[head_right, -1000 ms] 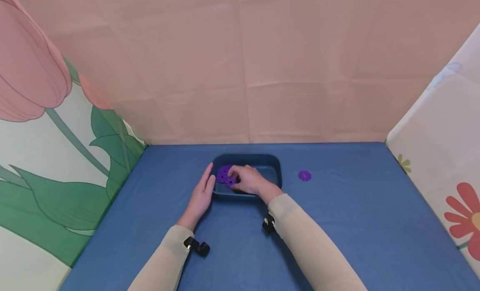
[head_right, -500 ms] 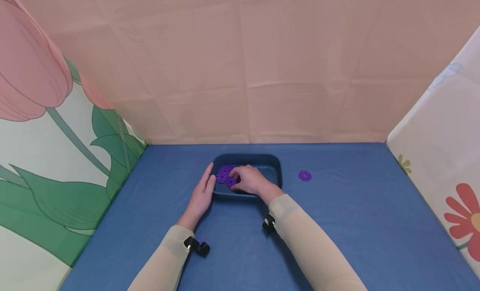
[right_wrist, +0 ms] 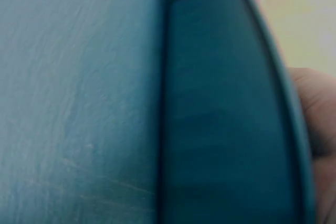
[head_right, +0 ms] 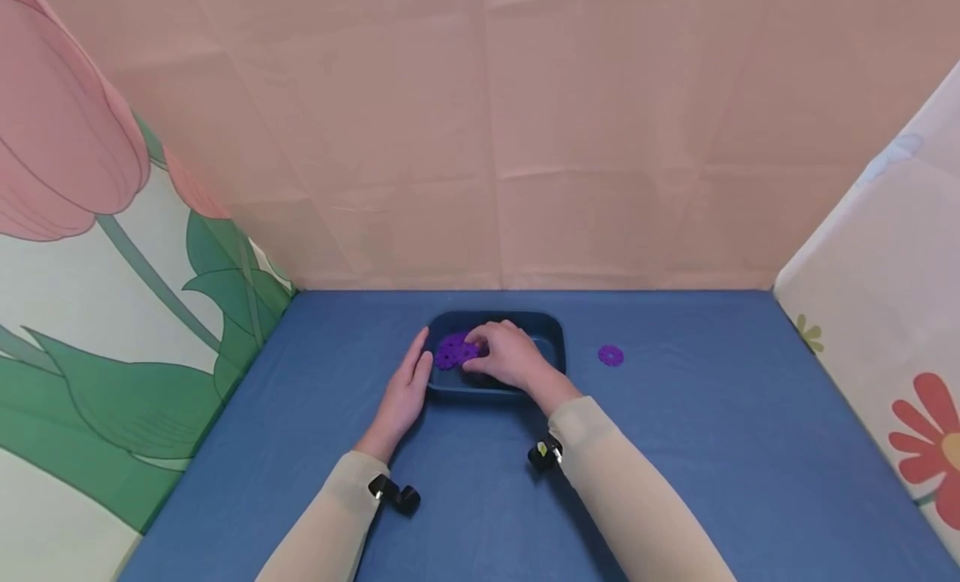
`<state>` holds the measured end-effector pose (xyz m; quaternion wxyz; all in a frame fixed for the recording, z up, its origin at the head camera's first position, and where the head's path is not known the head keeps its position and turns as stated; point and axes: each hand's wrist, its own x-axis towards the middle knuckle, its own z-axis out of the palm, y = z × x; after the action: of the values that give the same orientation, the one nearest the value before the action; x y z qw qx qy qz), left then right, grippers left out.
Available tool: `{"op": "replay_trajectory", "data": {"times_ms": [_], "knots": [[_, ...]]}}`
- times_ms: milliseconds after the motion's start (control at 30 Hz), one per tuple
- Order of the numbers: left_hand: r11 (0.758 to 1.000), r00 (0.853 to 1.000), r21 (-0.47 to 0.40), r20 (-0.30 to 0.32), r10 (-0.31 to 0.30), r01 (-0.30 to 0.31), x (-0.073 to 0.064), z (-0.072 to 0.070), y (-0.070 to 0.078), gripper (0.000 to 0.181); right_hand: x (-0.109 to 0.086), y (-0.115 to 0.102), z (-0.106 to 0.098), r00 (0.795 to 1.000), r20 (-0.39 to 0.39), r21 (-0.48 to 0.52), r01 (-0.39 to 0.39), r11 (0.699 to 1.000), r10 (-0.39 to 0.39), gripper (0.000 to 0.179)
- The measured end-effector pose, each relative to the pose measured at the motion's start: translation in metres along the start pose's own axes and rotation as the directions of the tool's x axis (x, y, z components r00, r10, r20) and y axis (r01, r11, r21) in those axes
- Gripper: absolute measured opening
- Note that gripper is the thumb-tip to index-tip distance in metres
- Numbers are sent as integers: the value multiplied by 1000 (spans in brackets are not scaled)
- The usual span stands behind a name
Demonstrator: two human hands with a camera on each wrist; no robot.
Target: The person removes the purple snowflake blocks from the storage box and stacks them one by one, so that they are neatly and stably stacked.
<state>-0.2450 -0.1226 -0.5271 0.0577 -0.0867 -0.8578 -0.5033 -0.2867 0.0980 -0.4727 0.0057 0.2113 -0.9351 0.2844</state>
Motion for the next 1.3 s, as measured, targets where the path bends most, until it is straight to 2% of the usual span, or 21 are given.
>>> {"op": "replay_trajectory", "data": {"times_ms": [167,300,533,700,1033,1300], "knots": [[1000,1000,-1,-2,-2,2,0,2,2,52,-14,-3,-17,996,-86,35,-2,999,5,40],[1000,1000,-6,3,2,-2,0,2,2,54,-28,0,-28,984,-174,71,-13,997,26,42],[1000,1000,-14,12,21,-21,0,2,2,56,-48,19,-39,947,-301,188,-54,981,110,43],[1000,1000,-13,15,16,-16,-1,1,2,56,-62,33,-45,918,-371,224,-60,973,142,48],[1000,1000,-7,12,18,-18,0,1,2,55,-86,63,-62,855,-469,266,-104,958,223,49],[1000,1000,-10,29,-3,3,-2,-1,2,54,-102,94,-69,832,-486,275,-145,951,267,50]]}}
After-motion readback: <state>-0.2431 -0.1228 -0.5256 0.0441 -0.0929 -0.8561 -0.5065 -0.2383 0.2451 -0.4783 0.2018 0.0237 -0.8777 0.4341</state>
